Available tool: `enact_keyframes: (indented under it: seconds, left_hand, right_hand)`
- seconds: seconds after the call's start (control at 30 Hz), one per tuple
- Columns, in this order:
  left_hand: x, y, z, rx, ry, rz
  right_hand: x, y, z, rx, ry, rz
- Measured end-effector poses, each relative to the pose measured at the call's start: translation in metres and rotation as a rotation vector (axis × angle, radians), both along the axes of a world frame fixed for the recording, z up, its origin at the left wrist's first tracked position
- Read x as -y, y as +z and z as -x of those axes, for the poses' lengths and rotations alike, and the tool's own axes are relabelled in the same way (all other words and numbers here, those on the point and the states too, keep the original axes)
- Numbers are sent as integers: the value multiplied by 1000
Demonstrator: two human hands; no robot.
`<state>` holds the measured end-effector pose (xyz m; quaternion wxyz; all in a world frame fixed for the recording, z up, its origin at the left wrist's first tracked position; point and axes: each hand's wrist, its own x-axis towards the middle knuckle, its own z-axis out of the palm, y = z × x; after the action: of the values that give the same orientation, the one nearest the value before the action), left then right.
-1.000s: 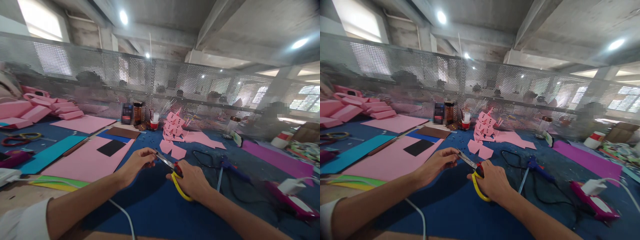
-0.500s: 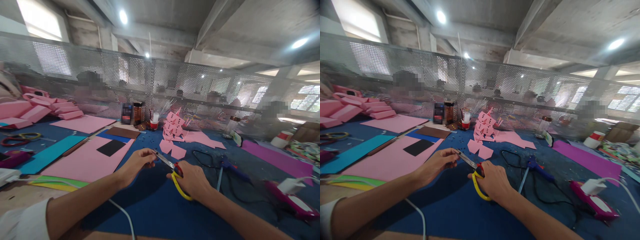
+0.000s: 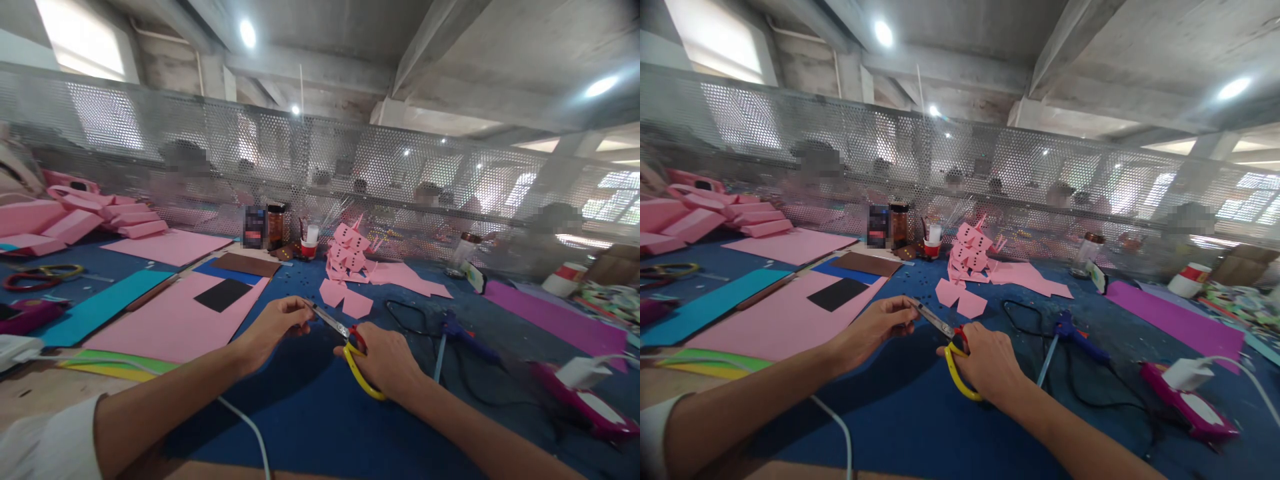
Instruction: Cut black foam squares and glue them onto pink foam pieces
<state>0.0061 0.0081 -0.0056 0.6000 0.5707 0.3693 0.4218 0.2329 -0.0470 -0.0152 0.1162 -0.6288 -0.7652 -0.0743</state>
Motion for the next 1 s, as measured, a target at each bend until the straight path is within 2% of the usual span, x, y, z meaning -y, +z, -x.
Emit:
enact_keyframes:
  seconds: [0.77,1.0]
  left_hand:
    - [-4,-6,1,25,2,14]
    - [-2,0,1,48,8,5]
  right_hand:
    - [-2,-2,-3,-3,34,-16]
    - [-5,-6,-3,-31,28,-92]
